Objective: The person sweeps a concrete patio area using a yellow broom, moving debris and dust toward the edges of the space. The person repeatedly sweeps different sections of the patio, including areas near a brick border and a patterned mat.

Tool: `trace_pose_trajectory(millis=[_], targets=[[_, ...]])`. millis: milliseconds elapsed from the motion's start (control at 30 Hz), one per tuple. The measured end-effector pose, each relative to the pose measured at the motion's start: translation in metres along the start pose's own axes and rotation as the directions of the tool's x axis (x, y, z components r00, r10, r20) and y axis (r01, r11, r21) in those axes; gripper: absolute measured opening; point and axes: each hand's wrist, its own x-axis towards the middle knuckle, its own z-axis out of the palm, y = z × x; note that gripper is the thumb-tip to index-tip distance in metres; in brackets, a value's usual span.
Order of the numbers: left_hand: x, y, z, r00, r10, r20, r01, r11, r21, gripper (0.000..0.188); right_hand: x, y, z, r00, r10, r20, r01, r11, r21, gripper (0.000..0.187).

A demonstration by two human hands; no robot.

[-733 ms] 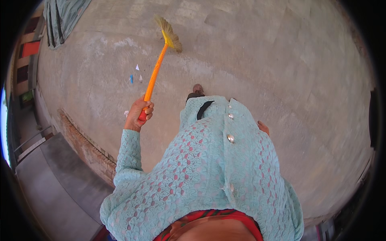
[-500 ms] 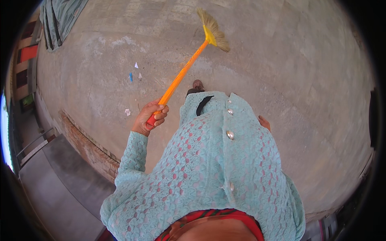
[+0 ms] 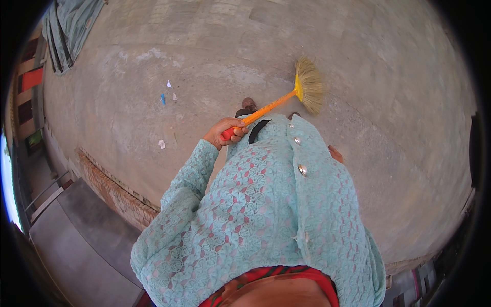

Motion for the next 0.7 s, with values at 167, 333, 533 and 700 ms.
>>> trace_pose_trajectory(millis=[167,333,533,700], targets=[[-0.075,0.0,-0.028,0.955,0.226,-0.191,-0.218,0.974,0.062,0.026,-0.002,-0.021,0.001,0.975,-0.212,0.071,0.223,0.941,-0.256,0.041],[-0.13,0.004,-0.041,0.859,0.417,-0.297,-0.41,0.908,0.089,0.031,0.006,-0.069,0.013,0.995,0.019,0.096,-0.025,0.998,0.054,0.042],[-0.164,0.012,-0.044,0.712,0.593,-0.376,-0.571,0.801,0.181,0.036,0.009,-0.184,0.057,0.983,-0.091,0.162,0.084,0.995,0.05,0.045],[-0.159,0.006,-0.014,0.717,0.646,-0.263,-0.592,0.763,0.259,0.049,0.003,-0.265,0.106,0.892,-0.21,0.401,0.209,0.977,0.046,0.05]])
